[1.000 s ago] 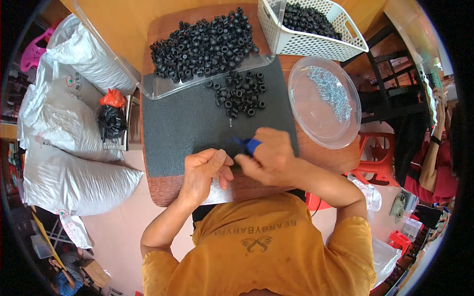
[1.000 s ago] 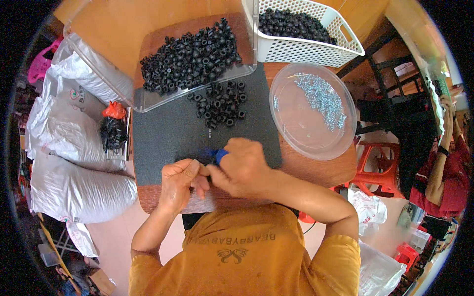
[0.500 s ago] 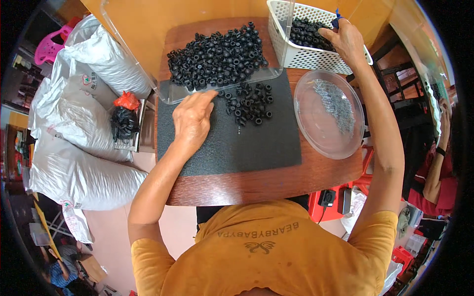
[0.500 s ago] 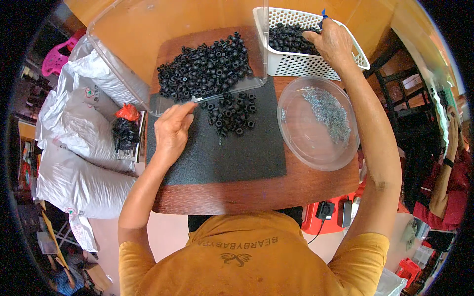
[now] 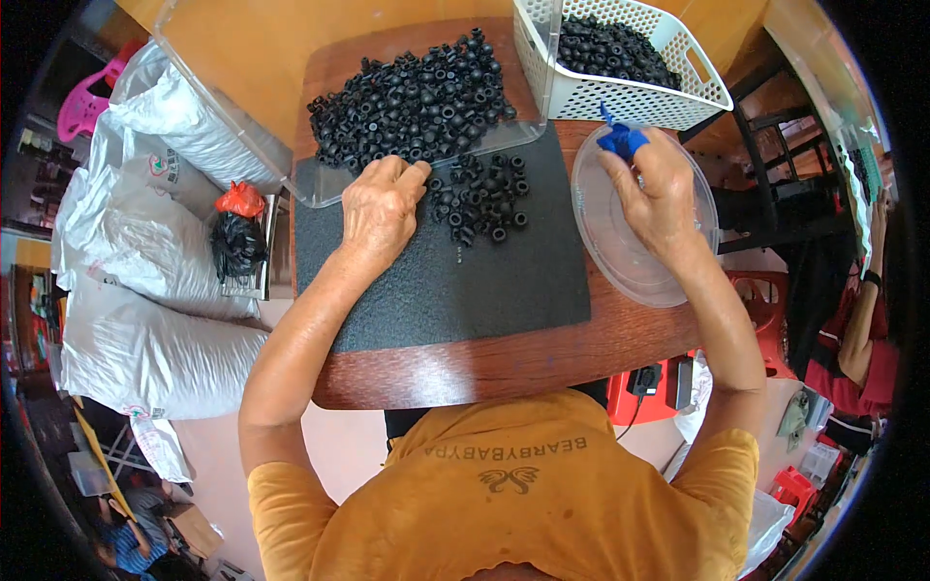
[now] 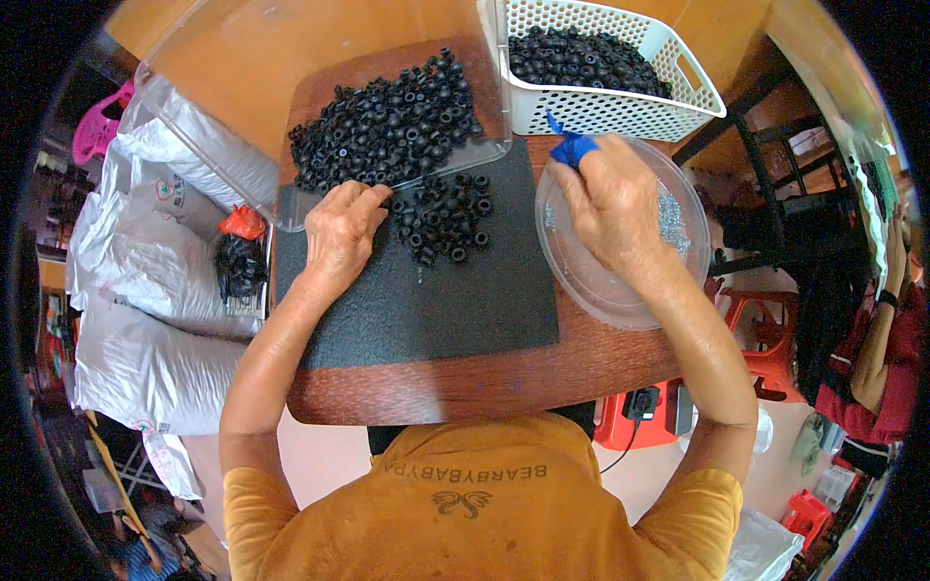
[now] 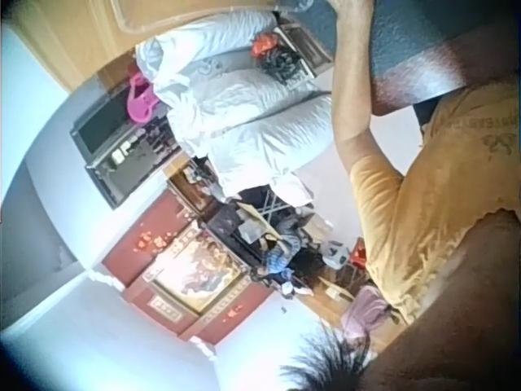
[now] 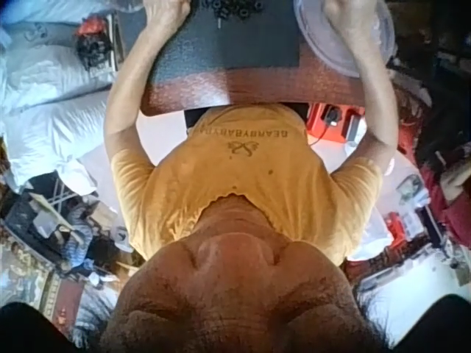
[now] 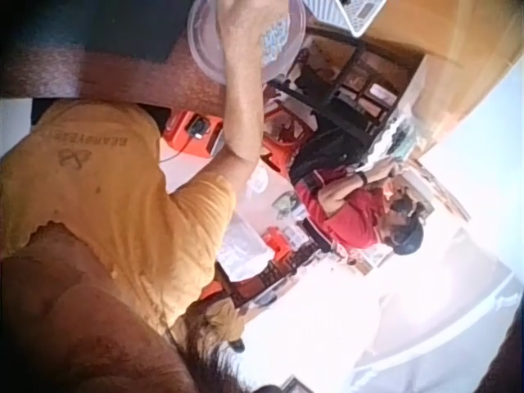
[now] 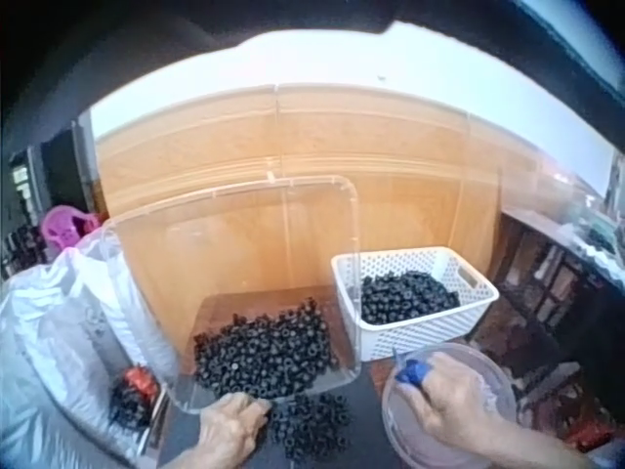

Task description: The person assembles small components by picking up metal pins from a plastic tray and inserting them into black plastic pieces by hand.

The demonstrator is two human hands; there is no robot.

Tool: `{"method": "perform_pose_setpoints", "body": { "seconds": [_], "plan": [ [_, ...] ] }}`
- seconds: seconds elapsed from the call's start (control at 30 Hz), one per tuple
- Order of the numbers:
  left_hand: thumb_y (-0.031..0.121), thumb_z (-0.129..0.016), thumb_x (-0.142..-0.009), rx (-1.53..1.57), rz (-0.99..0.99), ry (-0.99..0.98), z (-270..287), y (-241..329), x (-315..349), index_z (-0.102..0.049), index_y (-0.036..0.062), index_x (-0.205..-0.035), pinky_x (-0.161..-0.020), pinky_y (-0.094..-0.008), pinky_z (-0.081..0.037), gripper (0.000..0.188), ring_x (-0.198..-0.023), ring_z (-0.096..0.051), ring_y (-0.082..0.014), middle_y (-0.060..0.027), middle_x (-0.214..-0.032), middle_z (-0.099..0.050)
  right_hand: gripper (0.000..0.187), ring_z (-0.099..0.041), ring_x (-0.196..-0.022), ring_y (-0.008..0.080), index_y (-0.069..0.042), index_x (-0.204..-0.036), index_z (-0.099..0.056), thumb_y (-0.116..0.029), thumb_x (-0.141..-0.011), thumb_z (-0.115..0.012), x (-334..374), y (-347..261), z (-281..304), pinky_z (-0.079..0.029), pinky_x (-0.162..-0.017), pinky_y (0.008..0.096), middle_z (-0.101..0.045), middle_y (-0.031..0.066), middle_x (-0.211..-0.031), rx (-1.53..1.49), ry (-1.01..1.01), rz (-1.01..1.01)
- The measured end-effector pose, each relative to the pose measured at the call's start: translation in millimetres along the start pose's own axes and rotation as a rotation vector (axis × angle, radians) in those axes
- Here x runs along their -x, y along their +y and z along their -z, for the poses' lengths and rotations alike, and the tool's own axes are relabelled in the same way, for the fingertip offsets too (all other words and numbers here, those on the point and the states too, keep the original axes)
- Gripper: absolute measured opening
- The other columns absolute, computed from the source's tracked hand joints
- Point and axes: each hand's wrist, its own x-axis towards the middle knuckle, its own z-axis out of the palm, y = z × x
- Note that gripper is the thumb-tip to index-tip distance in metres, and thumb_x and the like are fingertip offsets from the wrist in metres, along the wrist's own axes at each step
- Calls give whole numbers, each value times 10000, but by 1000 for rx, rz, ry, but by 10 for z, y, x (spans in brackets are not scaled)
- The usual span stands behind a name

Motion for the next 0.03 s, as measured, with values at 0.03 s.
{"method": "perform_pose_setpoints", "body": {
  "seconds": [0.03],
  "plan": [
    [16, -661, -667, 0, -1, 7, -29, 12, 10, -626, 56, -847, -604, -337, -464, 188, -713, -575, -250, -73, -735, -553, 114, -548, -670, 302, -16, -787, -579, -44, -722, -669, 36, -49, 7, -438, -588, 377, -556, 140, -711, -21, -15, -66]
  ]
}}
